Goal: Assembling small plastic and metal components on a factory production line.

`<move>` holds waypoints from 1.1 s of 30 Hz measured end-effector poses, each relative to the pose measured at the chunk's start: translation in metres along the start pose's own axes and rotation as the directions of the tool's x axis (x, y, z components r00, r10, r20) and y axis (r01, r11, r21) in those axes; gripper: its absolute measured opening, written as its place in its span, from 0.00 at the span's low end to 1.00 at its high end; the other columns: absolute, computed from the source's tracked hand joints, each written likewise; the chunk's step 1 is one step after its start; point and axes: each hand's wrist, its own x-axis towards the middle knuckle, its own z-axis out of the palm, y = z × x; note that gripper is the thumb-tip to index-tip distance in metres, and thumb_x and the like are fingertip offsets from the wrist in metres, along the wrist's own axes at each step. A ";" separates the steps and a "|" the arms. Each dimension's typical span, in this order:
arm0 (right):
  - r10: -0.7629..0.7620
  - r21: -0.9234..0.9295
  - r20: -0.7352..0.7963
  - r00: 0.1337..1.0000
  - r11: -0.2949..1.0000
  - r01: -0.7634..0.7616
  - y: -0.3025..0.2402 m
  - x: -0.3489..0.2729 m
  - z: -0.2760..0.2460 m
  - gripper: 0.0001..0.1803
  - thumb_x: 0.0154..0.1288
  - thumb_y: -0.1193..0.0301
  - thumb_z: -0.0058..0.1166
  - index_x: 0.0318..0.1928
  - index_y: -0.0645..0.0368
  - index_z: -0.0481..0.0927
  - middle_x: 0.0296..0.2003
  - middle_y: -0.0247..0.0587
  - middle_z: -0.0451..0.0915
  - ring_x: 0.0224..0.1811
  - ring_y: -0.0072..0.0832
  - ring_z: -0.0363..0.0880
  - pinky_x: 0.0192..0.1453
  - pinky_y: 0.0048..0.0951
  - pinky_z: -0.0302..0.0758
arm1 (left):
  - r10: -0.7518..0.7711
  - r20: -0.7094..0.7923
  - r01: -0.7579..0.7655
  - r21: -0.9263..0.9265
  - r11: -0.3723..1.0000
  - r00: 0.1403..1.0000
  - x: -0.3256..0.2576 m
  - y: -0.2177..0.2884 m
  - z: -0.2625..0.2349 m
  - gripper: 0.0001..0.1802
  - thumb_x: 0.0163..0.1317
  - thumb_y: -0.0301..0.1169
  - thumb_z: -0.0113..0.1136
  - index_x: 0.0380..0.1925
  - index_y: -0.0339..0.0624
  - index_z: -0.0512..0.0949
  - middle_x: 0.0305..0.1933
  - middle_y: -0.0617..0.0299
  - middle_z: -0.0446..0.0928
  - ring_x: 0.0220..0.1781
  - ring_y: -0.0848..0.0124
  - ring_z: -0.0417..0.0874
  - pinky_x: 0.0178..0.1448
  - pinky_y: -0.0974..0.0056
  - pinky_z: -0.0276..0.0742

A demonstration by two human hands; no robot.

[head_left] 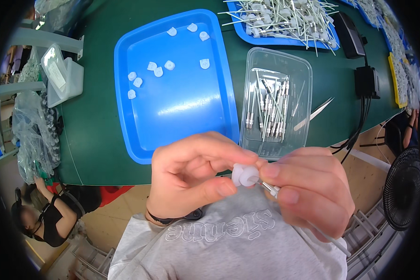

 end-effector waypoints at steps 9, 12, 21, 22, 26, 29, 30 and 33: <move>0.026 -0.005 -0.019 0.999 1.000 -0.026 -0.002 0.003 0.002 0.20 0.44 0.84 0.57 0.39 0.62 0.67 0.33 0.49 0.77 0.27 0.32 0.75 0.28 0.28 0.74 | 0.018 0.005 -0.018 0.043 0.999 1.000 0.000 0.000 -0.001 0.17 0.52 0.31 0.62 0.35 0.28 0.71 0.33 0.48 0.74 0.34 0.68 0.77 0.35 0.70 0.73; 0.022 0.014 -0.070 0.997 1.000 -0.021 0.000 0.000 0.007 0.19 0.43 0.83 0.59 0.38 0.62 0.69 0.34 0.48 0.77 0.28 0.31 0.75 0.29 0.28 0.74 | 0.052 0.004 -0.052 0.110 0.993 0.999 0.000 -0.001 -0.002 0.18 0.51 0.32 0.63 0.34 0.28 0.71 0.33 0.48 0.74 0.33 0.68 0.77 0.35 0.70 0.73; 0.092 0.273 -0.026 0.995 0.959 -0.082 0.012 0.000 0.001 0.16 0.41 0.82 0.62 0.34 0.61 0.72 0.37 0.46 0.77 0.29 0.31 0.76 0.31 0.27 0.73 | 0.101 0.070 -0.098 -0.033 0.995 0.992 0.000 -0.002 -0.007 0.19 0.44 0.19 0.63 0.39 0.23 0.73 0.38 0.46 0.75 0.40 0.64 0.78 0.44 0.65 0.74; 0.081 0.291 -0.013 0.997 0.954 -0.074 0.014 0.000 0.000 0.16 0.42 0.82 0.62 0.34 0.62 0.72 0.37 0.47 0.77 0.29 0.31 0.76 0.30 0.27 0.73 | 0.104 0.071 -0.104 -0.002 0.995 0.992 0.000 -0.001 -0.006 0.18 0.44 0.19 0.64 0.38 0.24 0.74 0.38 0.46 0.75 0.39 0.65 0.78 0.43 0.66 0.74; 0.026 0.330 0.031 0.999 0.943 -0.035 0.022 -0.001 -0.003 0.16 0.41 0.80 0.63 0.34 0.62 0.72 0.37 0.47 0.77 0.28 0.30 0.76 0.30 0.26 0.73 | 0.094 0.077 -0.102 0.113 0.988 0.993 -0.002 0.000 -0.009 0.18 0.44 0.20 0.64 0.38 0.25 0.75 0.37 0.48 0.76 0.37 0.67 0.78 0.40 0.68 0.73; 0.003 0.356 0.003 1.000 0.935 -0.004 0.026 -0.003 0.000 0.16 0.41 0.80 0.63 0.33 0.64 0.73 0.37 0.47 0.77 0.28 0.30 0.75 0.29 0.25 0.73 | 0.064 0.073 -0.075 0.155 0.985 0.995 -0.002 0.002 -0.009 0.18 0.44 0.20 0.64 0.38 0.25 0.75 0.36 0.48 0.76 0.36 0.68 0.77 0.39 0.70 0.72; -0.004 0.359 -0.013 1.000 0.933 0.008 0.027 -0.004 0.002 0.16 0.41 0.80 0.63 0.33 0.64 0.73 0.37 0.48 0.77 0.28 0.30 0.75 0.28 0.25 0.73 | 0.057 0.074 -0.068 0.153 0.986 0.996 -0.002 0.002 -0.009 0.18 0.44 0.20 0.64 0.38 0.25 0.75 0.36 0.48 0.76 0.36 0.68 0.77 0.38 0.70 0.72; -0.037 0.366 -0.032 0.999 0.929 0.046 0.032 -0.006 0.006 0.14 0.41 0.80 0.63 0.31 0.65 0.74 0.36 0.49 0.76 0.27 0.29 0.75 0.26 0.23 0.73 | 0.054 0.062 -0.064 0.167 0.984 0.997 -0.001 0.002 -0.007 0.18 0.44 0.19 0.64 0.37 0.25 0.75 0.36 0.48 0.76 0.35 0.69 0.77 0.37 0.70 0.72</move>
